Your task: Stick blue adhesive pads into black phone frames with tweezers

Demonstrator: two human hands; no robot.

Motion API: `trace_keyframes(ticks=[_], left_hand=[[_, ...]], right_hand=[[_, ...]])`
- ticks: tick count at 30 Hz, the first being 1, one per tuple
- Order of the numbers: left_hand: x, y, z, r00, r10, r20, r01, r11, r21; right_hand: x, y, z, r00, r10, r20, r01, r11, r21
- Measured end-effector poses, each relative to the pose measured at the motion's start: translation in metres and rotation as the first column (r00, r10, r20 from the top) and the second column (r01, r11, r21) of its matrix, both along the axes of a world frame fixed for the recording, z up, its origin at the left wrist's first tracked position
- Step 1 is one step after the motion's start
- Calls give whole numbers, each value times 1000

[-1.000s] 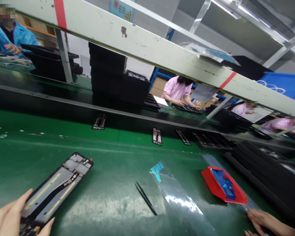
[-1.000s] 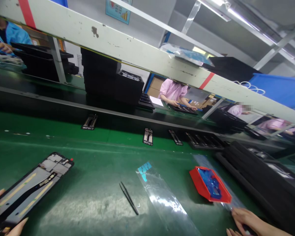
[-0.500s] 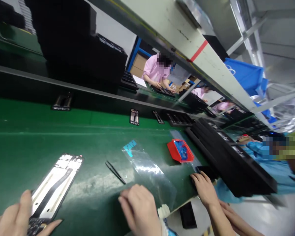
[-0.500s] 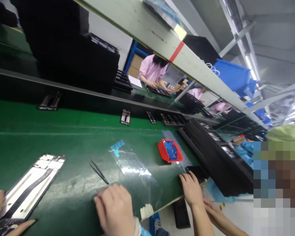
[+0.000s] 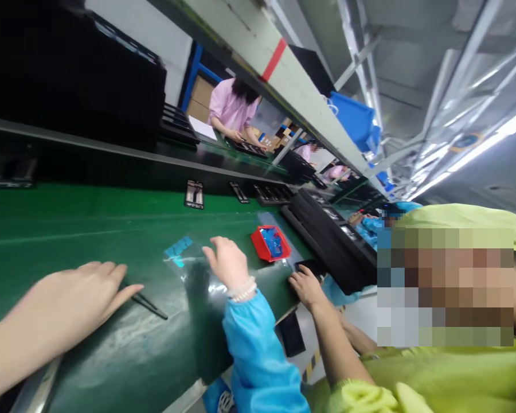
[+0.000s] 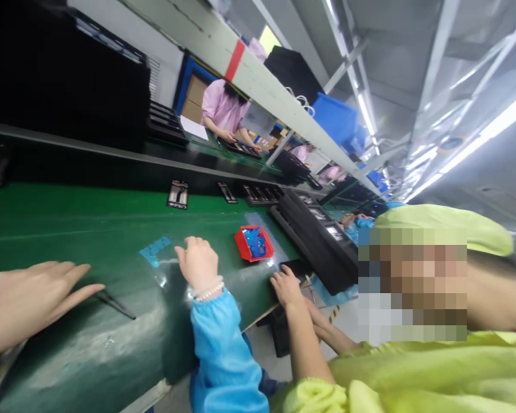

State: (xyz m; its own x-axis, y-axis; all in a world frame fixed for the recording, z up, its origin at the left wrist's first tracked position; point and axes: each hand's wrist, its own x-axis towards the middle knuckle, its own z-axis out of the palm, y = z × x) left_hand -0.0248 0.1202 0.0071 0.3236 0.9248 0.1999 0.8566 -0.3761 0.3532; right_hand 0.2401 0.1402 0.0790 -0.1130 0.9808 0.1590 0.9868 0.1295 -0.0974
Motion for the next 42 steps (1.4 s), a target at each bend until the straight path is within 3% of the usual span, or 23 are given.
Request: trace_keyframes(ticks=[3,6,10,14,17,22,26,29,34,39,42], left_hand=[[49,33,5,989,-116,-95,116,993,-1],[79,51,-9,992,-111,-66,111,994,-8],[90,60,-35,997,-81,-2,80,995,-58],[88,63,-42,991,-64,115,75,993,-95],[85,64,-40,974,-32,226,66,987,-145],[79,63,-35,890,67,450,64,961,-270],[78,56,-29,785,142,603,134,911,-389],[77,50,-25,722,183,667,159,894,-418],[72,48,-18,674,259,692,80,906,-416],[69,46,-9,671,299,679,52,894,-446],[71,43,-4,683,303,664,38,894,-447]], right_hand=[[-8,21,-27,993,-119,4,119,991,-57],[-12,29,-51,983,-179,-37,173,977,-120],[-9,33,-65,966,-211,-152,180,964,-195],[-1,41,-67,914,-215,-343,121,954,-275],[6,45,-69,812,-200,-549,10,944,-331],[11,46,-72,521,-185,-834,-180,931,-318],[13,46,-74,335,-160,-929,-213,947,-240],[11,47,-76,276,-135,-952,-206,959,-195],[5,45,-78,345,-90,-934,-168,973,-156],[-3,32,-61,570,16,-822,-36,999,-6],[-11,19,-43,728,184,-660,-169,982,87]])
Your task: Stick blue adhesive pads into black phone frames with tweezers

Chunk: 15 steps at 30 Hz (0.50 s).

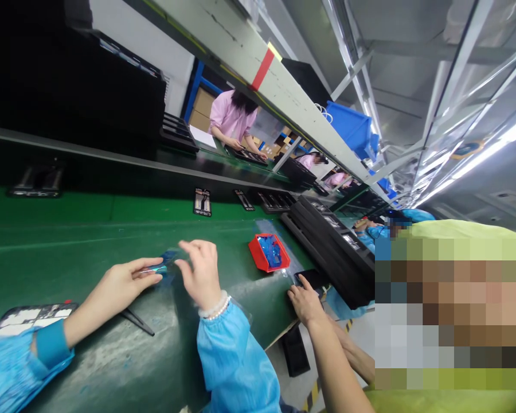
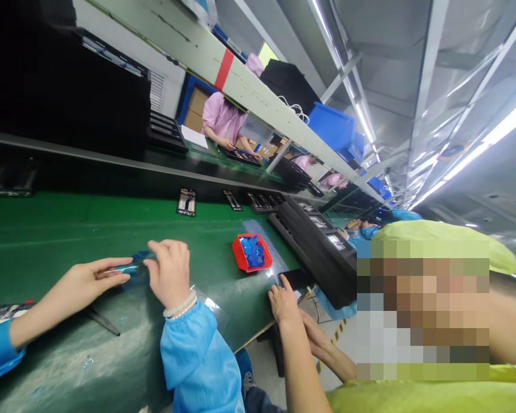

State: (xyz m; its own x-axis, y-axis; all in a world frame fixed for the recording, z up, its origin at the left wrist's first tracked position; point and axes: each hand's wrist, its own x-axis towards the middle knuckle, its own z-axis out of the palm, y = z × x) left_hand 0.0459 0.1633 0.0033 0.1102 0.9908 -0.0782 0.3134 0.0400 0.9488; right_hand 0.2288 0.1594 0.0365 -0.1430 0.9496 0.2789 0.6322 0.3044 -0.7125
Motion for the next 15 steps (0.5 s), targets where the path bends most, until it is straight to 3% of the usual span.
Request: trace_keyframes(ticks=[2,4,5,7,11,15], left_hand=[[1,-1,2,1000,5,-18,-5,1000,8],[2,-2,3,999,6,-34,-6,1000,19],[2,-3,3,999,5,-42,-4,1000,23],[2,-3,2,998,-1,-56,3,1000,31],[3,0,-8,998,-32,-63,34,998,45],[2,3,-22,993,-74,-96,81,994,71]], right_hand=[[-6,-6,11,948,138,288,-159,986,52],[-11,-8,20,806,180,564,-272,959,82],[-13,-8,22,741,172,649,-303,948,95],[-17,-7,27,697,166,698,-332,937,108],[-18,-8,34,776,194,601,-320,941,111],[-5,-14,33,937,118,328,-164,980,116]])
